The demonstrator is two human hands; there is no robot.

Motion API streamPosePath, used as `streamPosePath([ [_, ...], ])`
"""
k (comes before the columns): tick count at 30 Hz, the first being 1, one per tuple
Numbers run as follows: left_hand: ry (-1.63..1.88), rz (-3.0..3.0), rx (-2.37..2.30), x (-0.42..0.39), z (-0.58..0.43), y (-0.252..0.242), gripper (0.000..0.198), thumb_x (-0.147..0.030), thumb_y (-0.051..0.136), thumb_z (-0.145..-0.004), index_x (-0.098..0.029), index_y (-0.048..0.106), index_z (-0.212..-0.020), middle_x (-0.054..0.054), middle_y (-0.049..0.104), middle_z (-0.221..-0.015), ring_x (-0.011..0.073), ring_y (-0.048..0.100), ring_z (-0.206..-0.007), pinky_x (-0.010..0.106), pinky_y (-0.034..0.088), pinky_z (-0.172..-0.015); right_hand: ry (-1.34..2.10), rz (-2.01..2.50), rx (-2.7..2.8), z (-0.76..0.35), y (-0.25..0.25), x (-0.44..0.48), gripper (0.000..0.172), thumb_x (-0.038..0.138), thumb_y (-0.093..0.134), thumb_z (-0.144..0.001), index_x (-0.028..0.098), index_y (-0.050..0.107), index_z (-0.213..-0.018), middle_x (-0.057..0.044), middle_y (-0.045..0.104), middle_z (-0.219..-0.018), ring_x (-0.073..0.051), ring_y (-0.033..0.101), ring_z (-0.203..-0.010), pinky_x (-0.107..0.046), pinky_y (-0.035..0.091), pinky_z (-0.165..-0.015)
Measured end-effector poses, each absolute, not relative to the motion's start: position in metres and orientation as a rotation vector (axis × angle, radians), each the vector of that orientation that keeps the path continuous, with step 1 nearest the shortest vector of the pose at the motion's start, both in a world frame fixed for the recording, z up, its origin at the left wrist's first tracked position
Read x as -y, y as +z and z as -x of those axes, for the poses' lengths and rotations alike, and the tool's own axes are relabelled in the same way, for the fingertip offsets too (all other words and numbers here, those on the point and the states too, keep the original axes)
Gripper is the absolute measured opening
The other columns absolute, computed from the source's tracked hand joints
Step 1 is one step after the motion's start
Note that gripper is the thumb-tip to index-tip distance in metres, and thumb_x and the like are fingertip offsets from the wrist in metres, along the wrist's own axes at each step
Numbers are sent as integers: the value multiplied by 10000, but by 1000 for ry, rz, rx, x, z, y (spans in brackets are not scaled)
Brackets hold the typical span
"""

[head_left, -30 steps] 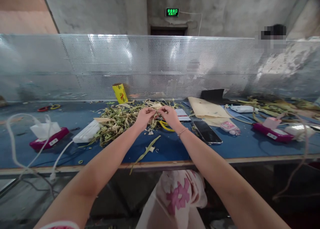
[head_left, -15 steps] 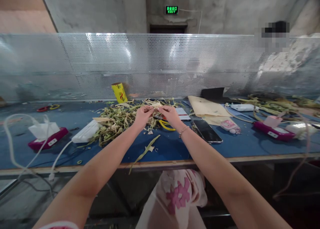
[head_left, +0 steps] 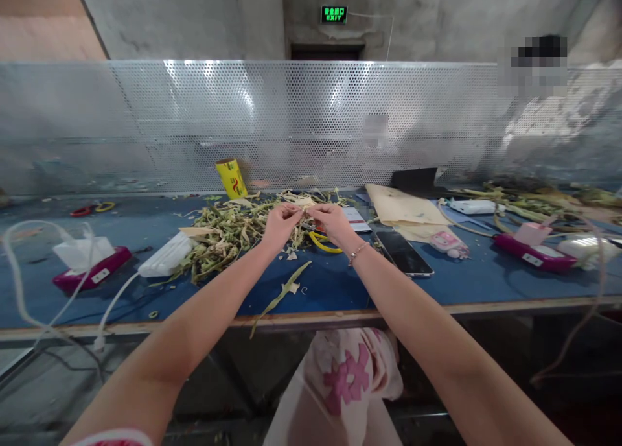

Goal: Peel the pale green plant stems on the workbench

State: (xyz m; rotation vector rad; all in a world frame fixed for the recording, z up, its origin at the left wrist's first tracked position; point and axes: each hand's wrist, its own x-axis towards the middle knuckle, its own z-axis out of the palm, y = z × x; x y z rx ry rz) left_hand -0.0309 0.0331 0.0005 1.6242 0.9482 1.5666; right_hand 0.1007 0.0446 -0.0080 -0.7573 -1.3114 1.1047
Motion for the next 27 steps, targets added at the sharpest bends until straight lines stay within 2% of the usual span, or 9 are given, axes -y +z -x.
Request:
streamPosePath([
  [6,1568,-1653,-948,-33,31,0,137,-246,638,-605,-142,561,-653,-15,558,-562,97,506,-540,214,382,-554,1137,761,1340,-101,-6,-42,298,397,695,-483,146,614,-622,2,581,-597,-67,448,-504,-203,352,-460],
  [13,1586,-1638,-949,-33,31,1,146,-247,641,-603,-140,562,-663,-14,563,-567,92,501,-538,212,380,-551,1062,776,1397,-103,-7,-45,251,365,664,-535,148,578,-629,28,543,-566,-55,409,-472,-213,341,-477],
  [17,1566,-1612,-950,-34,31,0,147,-239,651,-597,-136,570,-663,-23,544,-534,78,475,-497,202,358,-514,839,863,1581,-105,-5,-44,188,340,591,-633,152,577,-627,27,514,-528,-78,421,-478,-233,344,-493],
  [20,1525,-1496,-901,-35,30,0,152,-238,659,-593,-134,581,-673,-27,532,-512,71,462,-474,199,354,-497,600,896,1645,-106,-4,-43,123,270,562,-673,160,567,-616,7,541,-578,-100,457,-536,-251,375,-552],
  [27,1392,-1137,-780,-25,26,10,109,-81,629,-569,-114,594,-667,7,603,-612,90,564,-582,228,455,-631,262,877,1727,-110,-5,-45,91,182,534,-714,179,520,-624,-17,542,-697,-133,485,-687,-271,392,-670],
])
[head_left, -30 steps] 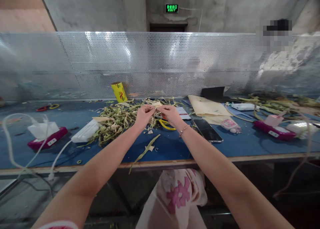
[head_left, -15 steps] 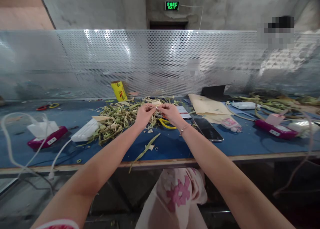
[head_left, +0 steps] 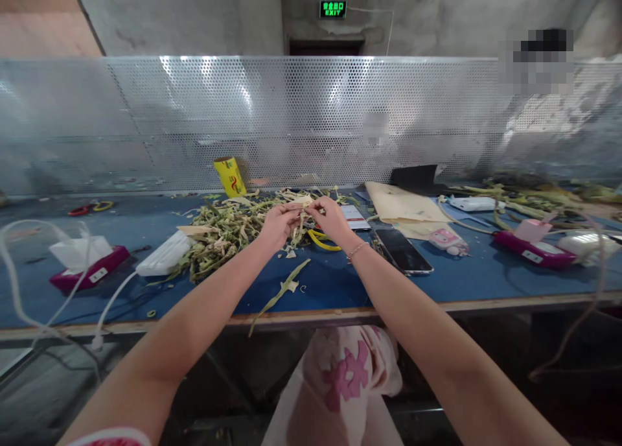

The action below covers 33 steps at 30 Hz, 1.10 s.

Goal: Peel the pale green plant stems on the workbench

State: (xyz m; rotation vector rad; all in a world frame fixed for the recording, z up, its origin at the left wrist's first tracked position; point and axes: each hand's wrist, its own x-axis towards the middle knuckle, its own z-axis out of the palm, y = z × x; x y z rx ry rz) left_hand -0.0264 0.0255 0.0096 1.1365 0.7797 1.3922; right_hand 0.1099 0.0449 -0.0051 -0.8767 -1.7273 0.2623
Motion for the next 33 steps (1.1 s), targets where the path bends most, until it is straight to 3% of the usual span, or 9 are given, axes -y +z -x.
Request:
streamPosePath([
  [25,1231,-992,-857,-34,30,7,161,52,538,-636,-93,606,-627,31,615,-564,86,585,-546,228,501,-669,193,715,1956,-116,-7,-50,91,111,453,-745,183,471,-693,-36,515,-777,-149,477,-780,-294,383,-750],
  [33,1276,-1087,-758,-27,29,12,173,12,596,-593,-111,582,-713,23,637,-644,90,596,-582,231,497,-666,812,797,1663,-108,-6,-51,59,219,455,-738,187,459,-689,35,453,-618,-89,409,-541,-236,380,-556],
])
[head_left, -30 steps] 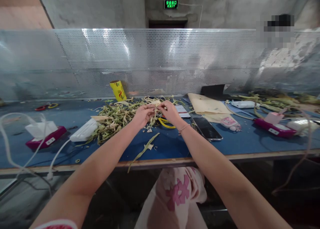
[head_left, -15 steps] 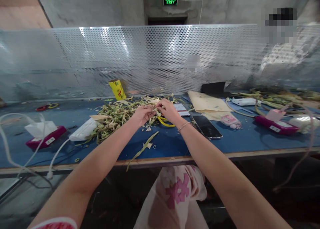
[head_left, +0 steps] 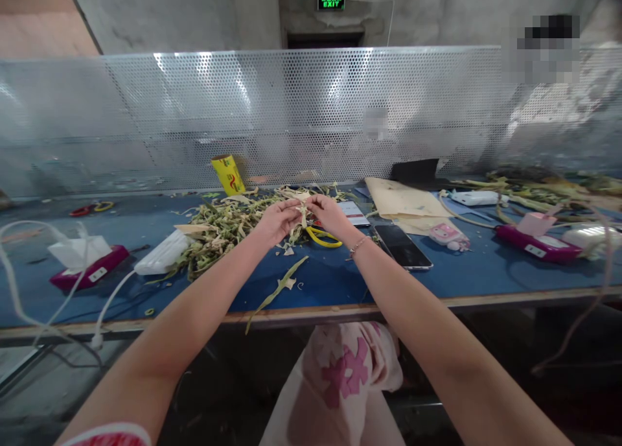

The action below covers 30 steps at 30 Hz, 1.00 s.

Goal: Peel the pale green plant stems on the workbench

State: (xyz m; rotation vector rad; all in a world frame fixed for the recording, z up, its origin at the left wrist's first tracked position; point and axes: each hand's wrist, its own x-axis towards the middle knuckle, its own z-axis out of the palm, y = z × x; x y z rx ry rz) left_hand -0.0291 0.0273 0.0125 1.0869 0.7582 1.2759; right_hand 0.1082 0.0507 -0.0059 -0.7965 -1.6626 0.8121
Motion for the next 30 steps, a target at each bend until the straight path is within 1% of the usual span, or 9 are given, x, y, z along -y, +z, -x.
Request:
streamPosePath([
  [4,1387,-1202,-771,-24,27,13,219,-54,659,-542,-108,577,-738,18,634,-632,96,588,-558,243,494,-630,1049,636,1518,-106,-9,-51,152,315,538,-688,182,468,-666,44,454,-621,-68,406,-540,-213,373,-538],
  [7,1455,-1341,-756,-24,27,12,267,-130,706,-500,-115,583,-737,-3,619,-602,88,574,-543,239,492,-620,1200,595,1432,-105,-11,-50,259,387,626,-611,177,482,-661,43,471,-635,-62,422,-562,-202,371,-538],
  [11,1526,-1517,-785,-25,28,11,274,-198,714,-488,-130,578,-716,-16,603,-577,93,572,-549,249,496,-629,1335,571,1349,-105,-10,-47,339,414,697,-524,167,492,-631,39,484,-640,-57,432,-580,-191,375,-540],
  [16,1559,-1652,-905,-26,29,10,217,-191,672,-523,-136,572,-708,-3,603,-590,111,585,-581,265,502,-645,1357,573,1330,-104,-11,-47,345,403,719,-491,161,506,-614,57,454,-583,-41,406,-534,-180,370,-523],
  [23,1551,-1746,-970,-28,30,7,171,-169,639,-551,-140,574,-707,2,599,-595,116,587,-602,258,505,-639,1239,622,1383,-105,-16,-50,280,379,682,-551,159,525,-627,60,466,-565,-35,394,-505,-174,343,-491],
  [26,1548,-1747,-977,-26,30,9,161,-154,632,-551,-139,575,-700,2,599,-594,113,586,-598,255,505,-637,1270,603,1361,-105,-16,-51,282,367,696,-528,158,532,-620,58,477,-566,-33,392,-493,-176,338,-482],
  [30,1527,-1767,-966,-26,30,11,167,-160,642,-545,-136,574,-696,7,603,-604,113,587,-599,255,505,-639,1338,589,1329,-106,-13,-49,284,349,718,-494,157,541,-607,42,510,-593,-43,428,-524,-183,358,-500],
])
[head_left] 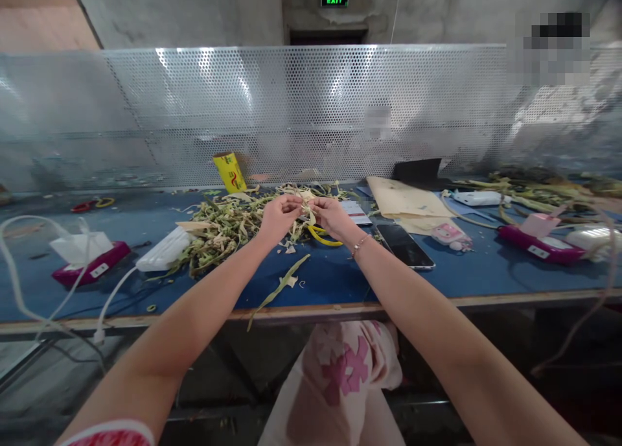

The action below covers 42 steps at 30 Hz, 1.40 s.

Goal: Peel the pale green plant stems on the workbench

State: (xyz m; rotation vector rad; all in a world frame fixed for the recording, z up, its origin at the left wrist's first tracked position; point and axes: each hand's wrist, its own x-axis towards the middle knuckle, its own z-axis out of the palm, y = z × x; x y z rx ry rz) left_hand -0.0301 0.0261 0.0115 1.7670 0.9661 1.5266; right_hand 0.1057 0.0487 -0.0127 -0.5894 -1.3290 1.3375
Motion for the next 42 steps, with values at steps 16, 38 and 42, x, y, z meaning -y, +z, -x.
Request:
streamPosePath([
  [16,1550,-1719,-985,-25,28,12,209,-151,622,-526,-150,500,-696,-14,575,-599,96,552,-560,227,456,-581,1210,626,1437,-108,-11,-48,305,467,630,-620,190,555,-725,27,527,-692,-71,464,-601,-197,386,-540],
  [38,1626,-1802,-1077,-28,23,3,290,-120,560,-571,-199,332,-731,-39,527,-616,89,531,-562,225,422,-576,768,754,1402,-103,-1,-35,61,238,592,-641,178,583,-650,-18,590,-691,-134,523,-652,-294,431,-657],
  [42,1651,-1752,-1095,-28,23,5,283,-109,557,-572,-196,335,-724,-46,517,-610,80,521,-552,220,420,-576,845,765,1348,-101,-3,-35,78,233,573,-649,183,521,-619,-20,579,-711,-135,530,-634,-297,446,-609],
])
